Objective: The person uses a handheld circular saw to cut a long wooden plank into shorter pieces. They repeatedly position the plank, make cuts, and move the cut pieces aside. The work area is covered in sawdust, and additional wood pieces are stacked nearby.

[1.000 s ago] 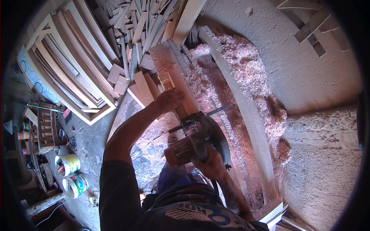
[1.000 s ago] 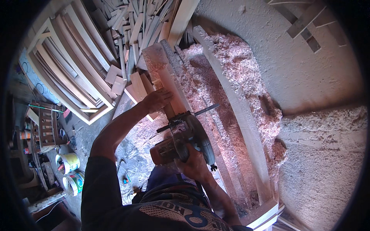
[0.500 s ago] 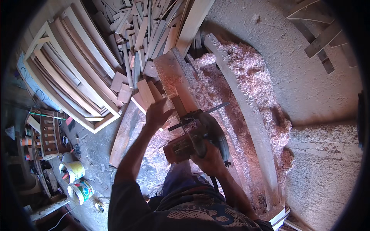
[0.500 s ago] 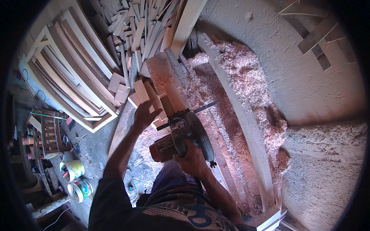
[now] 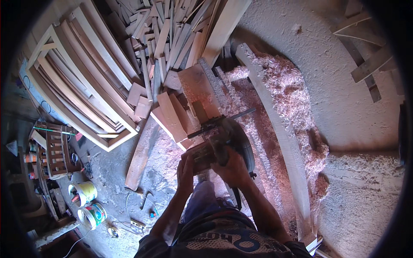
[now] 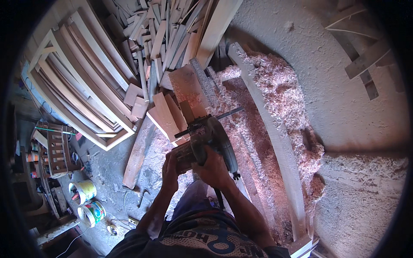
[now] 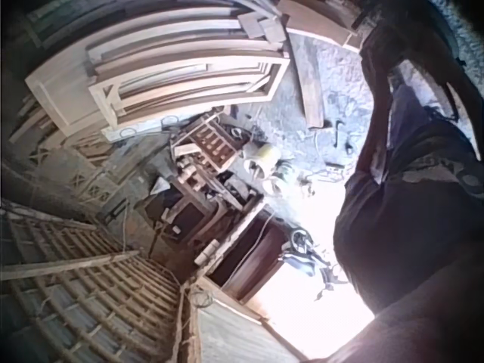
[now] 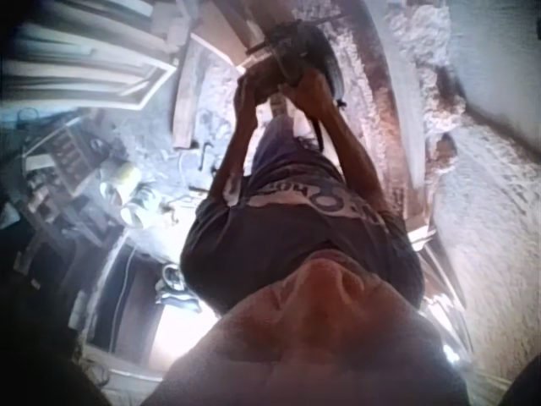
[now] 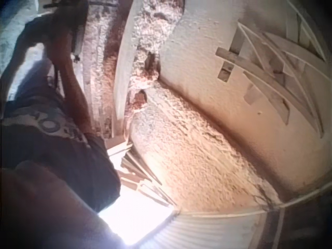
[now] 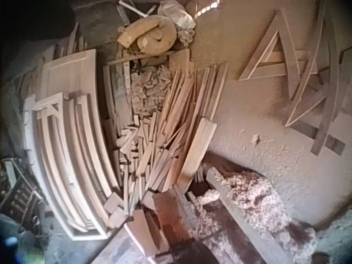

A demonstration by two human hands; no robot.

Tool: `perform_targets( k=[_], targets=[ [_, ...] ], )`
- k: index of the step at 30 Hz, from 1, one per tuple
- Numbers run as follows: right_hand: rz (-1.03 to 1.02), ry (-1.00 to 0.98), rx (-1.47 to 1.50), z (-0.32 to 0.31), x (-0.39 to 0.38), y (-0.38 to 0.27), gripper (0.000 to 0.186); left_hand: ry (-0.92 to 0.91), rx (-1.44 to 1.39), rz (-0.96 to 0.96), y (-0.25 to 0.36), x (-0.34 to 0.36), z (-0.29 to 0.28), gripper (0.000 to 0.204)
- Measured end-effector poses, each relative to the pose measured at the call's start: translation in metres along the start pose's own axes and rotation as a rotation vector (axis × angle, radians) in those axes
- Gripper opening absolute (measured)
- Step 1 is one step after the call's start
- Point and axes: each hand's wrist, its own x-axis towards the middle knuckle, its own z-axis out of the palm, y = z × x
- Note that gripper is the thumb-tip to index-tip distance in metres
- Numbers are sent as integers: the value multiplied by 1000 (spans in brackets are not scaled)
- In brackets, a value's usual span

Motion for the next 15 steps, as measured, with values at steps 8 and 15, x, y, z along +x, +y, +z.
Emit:
perform_targets(
  k=[8,15],
  targets=[
    [-48,32,0,9,46,-5,51,28,-149,57,26,40,7,38],
    [-50,38,2,17,100,-24,47,62,-175,105,47,89,8,37]
  ],
)
